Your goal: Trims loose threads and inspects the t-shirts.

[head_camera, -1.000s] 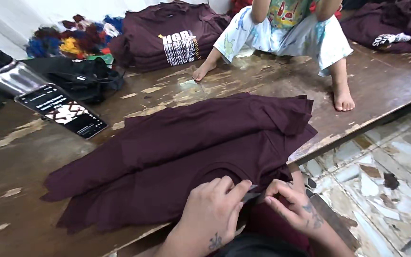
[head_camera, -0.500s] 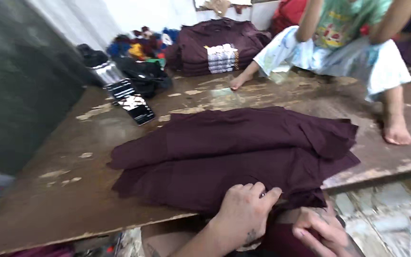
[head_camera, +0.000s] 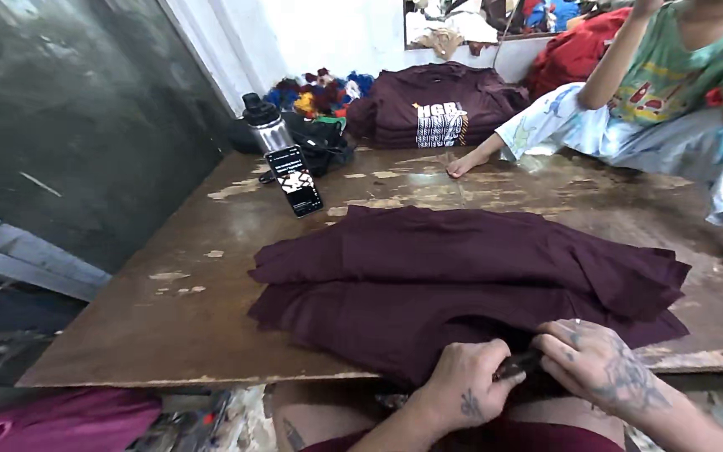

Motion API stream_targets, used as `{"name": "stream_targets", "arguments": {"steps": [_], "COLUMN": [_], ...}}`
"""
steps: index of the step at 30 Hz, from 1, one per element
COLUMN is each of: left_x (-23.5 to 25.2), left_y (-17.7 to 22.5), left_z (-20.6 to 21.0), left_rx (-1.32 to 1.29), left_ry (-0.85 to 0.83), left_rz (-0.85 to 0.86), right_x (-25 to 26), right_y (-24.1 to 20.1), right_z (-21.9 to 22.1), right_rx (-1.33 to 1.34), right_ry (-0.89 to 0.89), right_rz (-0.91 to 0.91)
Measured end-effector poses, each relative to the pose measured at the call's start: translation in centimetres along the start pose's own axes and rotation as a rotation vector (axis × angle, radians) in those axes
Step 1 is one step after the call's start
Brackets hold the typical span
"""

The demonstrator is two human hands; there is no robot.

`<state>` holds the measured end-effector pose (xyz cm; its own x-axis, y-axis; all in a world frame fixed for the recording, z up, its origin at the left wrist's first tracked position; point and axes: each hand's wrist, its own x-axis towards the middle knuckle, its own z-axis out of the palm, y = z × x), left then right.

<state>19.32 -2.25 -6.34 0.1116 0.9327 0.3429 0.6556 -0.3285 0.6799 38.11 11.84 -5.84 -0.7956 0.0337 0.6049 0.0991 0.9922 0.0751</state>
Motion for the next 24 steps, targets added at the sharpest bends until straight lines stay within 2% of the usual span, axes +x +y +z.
{"name": "stream_targets", "arguments": {"steps": [3, 6, 8, 12, 16, 17, 20, 21, 22, 24], "left_x": [0.6, 0.1, -0.2, -0.2, -0.2, 0.0, 0.9, 1.0, 1.0, 0.7], "left_y": [0.5, 0.4, 0.4, 0.6, 0.4, 0.6, 2.3, 2.4, 2.1, 1.5], "left_z": [-0.6, -0.2, 0.2, 1.7, 1.5, 0.8, -2.0, -2.3, -2.3, -2.0], "left_rx": [-0.046, -0.017, -0.005, 0.067, 0.043, 0.059, 0.229, 0.271, 0.301, 0.338], "left_ry": [-0.057, -0.028, 0.007, 0.142, 0.04, 0.044, -0.016, -0.046, -0.044, -0.007], "left_rz": [-0.08, -0.049, -0.026, 0.111, 0.285, 0.258, -0.098, -0.16, -0.148, 0.004], "right_x": [-2.2, -4.6, -4.9, -3.6, -4.0, -4.3, -5.1, -5.3, -5.5, -5.9], "right_y": [-0.6, -2.1, -3.0, -4.9, -6.1, -6.1, -6.6, -6.9, -7.2, -7.5], "right_z": [1.6, 2.1, 2.4, 2.9, 2.5, 2.3, 1.2, 0.9, 0.8, 0.6], "right_rx": [-0.093, 0.008, 0.041, 0.007, 0.187, 0.221, 0.196, 0.181, 0.168, 0.153], "right_ry": [0.142, 0.065, 0.075, 0.137, 0.243, 0.288, 0.368, 0.374, 0.375, 0.38], "right_rz": [0.098, 0.283, 0.381, 0.465, 0.424, 0.407, 0.398, 0.397, 0.392, 0.388]}}
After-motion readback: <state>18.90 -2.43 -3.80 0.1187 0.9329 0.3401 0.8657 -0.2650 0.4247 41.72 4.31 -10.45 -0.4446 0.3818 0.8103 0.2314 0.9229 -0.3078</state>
